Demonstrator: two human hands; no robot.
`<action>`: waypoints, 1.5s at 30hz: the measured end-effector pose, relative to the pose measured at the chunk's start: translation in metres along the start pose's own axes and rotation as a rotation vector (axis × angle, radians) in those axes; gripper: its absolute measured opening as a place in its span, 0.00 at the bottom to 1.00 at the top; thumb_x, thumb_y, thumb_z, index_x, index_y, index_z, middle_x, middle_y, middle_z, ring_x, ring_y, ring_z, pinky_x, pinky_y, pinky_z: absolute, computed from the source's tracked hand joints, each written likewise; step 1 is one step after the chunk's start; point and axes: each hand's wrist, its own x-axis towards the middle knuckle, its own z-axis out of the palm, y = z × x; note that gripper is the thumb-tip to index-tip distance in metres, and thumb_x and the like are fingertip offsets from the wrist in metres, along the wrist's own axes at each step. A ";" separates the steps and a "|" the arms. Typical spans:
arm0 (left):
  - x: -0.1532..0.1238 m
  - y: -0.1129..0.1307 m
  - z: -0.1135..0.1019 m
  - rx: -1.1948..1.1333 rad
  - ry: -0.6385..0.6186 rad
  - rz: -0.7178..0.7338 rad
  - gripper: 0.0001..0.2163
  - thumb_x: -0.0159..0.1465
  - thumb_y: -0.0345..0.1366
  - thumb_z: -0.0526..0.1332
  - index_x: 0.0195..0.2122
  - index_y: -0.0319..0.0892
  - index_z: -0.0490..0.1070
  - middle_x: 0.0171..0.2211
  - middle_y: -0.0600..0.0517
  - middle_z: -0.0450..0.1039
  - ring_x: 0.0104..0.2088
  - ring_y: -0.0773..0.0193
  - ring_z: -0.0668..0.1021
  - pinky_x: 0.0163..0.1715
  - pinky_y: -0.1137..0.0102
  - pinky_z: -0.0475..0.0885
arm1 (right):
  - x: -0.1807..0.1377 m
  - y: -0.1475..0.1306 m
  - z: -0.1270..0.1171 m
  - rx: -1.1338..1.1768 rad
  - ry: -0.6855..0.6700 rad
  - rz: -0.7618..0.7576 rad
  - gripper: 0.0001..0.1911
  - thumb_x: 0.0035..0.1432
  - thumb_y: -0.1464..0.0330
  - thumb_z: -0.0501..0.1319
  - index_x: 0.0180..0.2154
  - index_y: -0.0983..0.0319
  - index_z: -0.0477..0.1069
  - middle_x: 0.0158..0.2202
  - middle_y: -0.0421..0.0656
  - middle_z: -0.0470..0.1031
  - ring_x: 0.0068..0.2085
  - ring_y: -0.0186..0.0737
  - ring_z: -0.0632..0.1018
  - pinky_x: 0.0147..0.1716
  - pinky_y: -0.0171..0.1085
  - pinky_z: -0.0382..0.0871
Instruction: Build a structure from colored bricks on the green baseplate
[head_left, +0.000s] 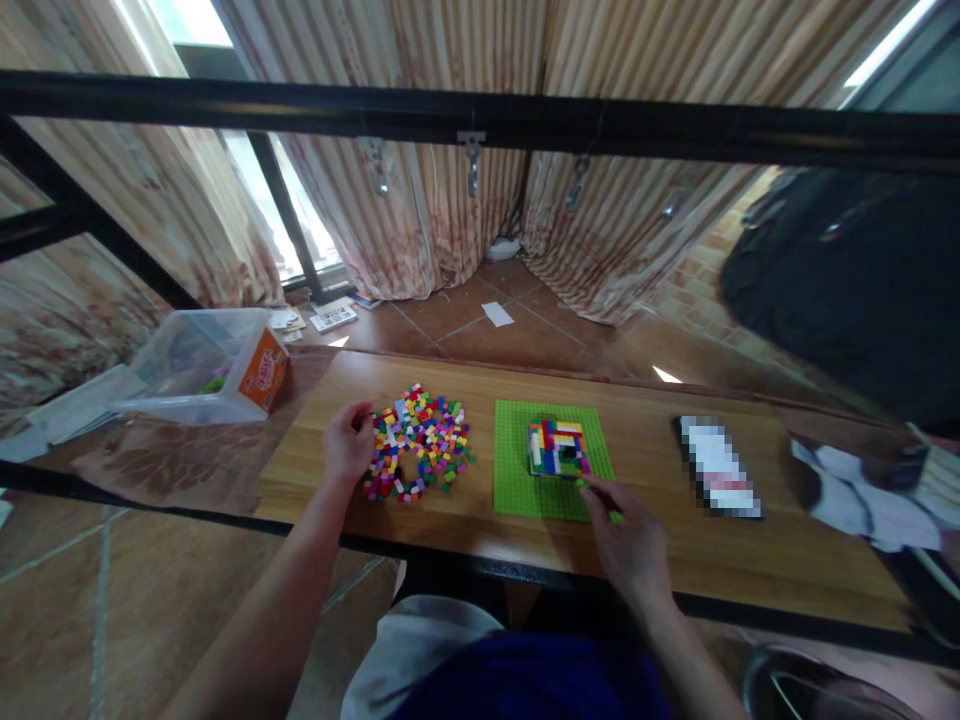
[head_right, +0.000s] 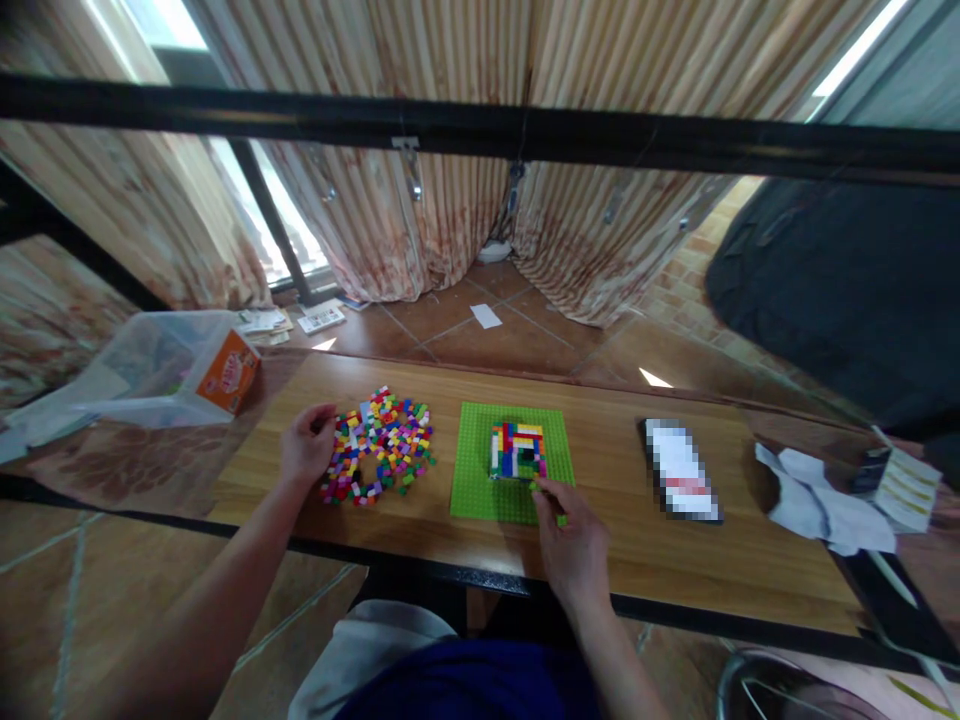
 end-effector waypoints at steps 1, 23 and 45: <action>0.000 0.000 0.000 0.002 0.000 0.005 0.11 0.58 0.33 0.58 0.40 0.41 0.76 0.39 0.48 0.79 0.41 0.58 0.80 0.47 0.64 0.75 | 0.004 0.002 0.000 0.001 0.010 -0.046 0.16 0.60 0.56 0.59 0.40 0.59 0.78 0.40 0.47 0.80 0.39 0.44 0.79 0.40 0.43 0.73; 0.000 0.006 -0.004 0.001 -0.003 -0.001 0.12 0.58 0.33 0.58 0.40 0.40 0.77 0.38 0.47 0.80 0.40 0.58 0.80 0.46 0.64 0.75 | 0.049 0.012 0.033 -0.003 0.052 -0.173 0.09 0.57 0.60 0.62 0.36 0.52 0.82 0.49 0.44 0.75 0.52 0.47 0.72 0.54 0.51 0.63; -0.002 0.006 -0.004 0.017 -0.002 0.021 0.11 0.58 0.34 0.58 0.40 0.40 0.76 0.39 0.47 0.79 0.41 0.58 0.80 0.47 0.63 0.75 | 0.061 0.002 0.045 0.033 0.080 0.040 0.23 0.54 0.54 0.62 0.46 0.62 0.76 0.49 0.53 0.75 0.51 0.50 0.73 0.54 0.53 0.64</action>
